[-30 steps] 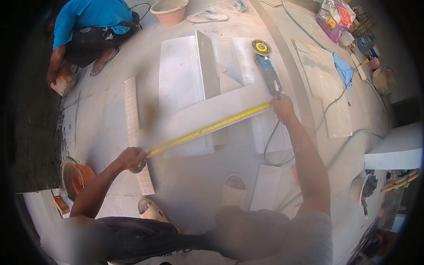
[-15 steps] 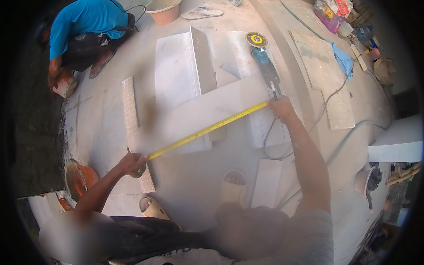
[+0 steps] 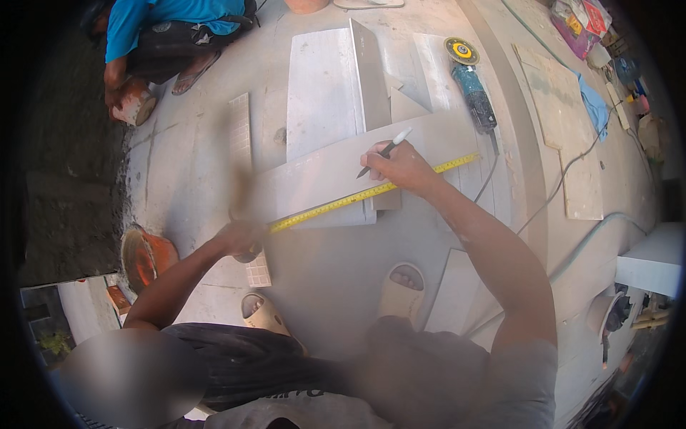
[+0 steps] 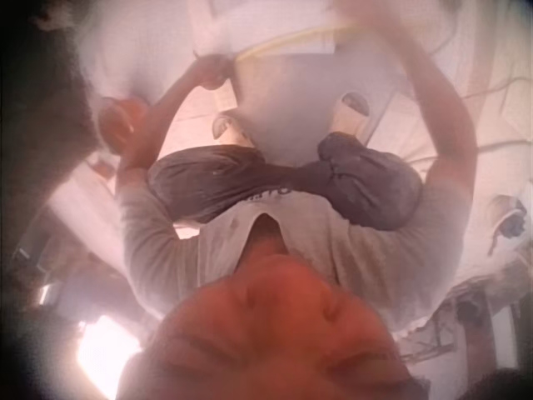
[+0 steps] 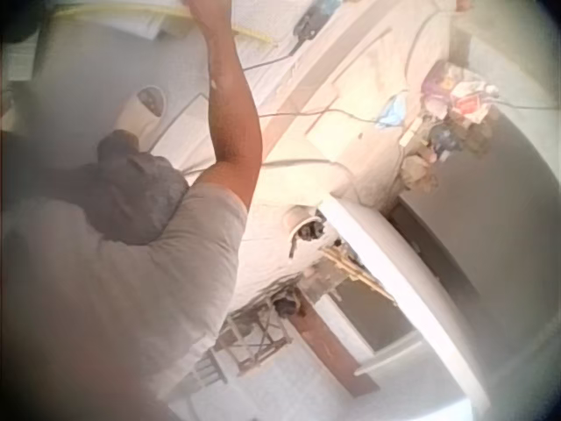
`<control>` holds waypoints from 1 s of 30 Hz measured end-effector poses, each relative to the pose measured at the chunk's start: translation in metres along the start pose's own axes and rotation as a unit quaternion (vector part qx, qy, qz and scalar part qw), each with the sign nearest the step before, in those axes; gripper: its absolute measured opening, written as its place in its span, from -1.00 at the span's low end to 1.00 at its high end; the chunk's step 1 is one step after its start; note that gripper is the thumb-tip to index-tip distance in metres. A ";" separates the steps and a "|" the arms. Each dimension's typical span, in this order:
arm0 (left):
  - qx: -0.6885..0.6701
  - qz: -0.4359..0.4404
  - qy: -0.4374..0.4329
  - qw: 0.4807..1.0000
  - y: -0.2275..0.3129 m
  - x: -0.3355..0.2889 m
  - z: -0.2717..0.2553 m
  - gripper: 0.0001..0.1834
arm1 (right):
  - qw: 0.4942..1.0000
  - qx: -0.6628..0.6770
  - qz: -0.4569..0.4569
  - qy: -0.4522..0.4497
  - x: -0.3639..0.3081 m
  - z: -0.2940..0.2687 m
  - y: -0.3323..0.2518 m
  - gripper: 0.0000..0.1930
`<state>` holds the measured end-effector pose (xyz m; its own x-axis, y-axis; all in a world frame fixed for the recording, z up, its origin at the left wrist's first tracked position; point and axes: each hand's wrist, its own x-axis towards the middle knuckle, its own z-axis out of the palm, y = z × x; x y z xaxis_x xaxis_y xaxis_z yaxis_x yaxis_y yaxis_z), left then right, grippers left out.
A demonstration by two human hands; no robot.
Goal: The person uses a handheld power tool to cut a white rectangular tile on the floor. He then measures and marks the tile with a tape measure and marker before cutting it again.
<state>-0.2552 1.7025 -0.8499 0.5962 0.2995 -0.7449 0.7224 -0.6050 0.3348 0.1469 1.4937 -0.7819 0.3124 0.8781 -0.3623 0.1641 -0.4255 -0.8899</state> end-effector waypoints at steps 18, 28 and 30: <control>0.060 -0.004 -0.010 0.998 0.003 0.003 0.000 -0.37 | 0.997 -0.050 -0.030 -0.052 0.015 0.054 0.021 -0.77; 0.054 -0.020 -0.012 0.998 0.005 0.002 -0.002 -0.33 | 0.996 -0.062 -0.036 -0.052 0.015 0.056 0.023 -0.77; 0.051 -0.030 -0.011 0.998 0.005 0.002 -0.002 -0.35 | 0.997 -0.057 -0.034 -0.048 0.015 0.056 0.023 -0.76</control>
<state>-0.2494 1.7016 -0.8484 0.5435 0.3217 -0.7753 0.7163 -0.6593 0.2286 0.1031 1.5093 -0.8237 0.2073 0.9204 -0.3316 0.2882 -0.3814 -0.8784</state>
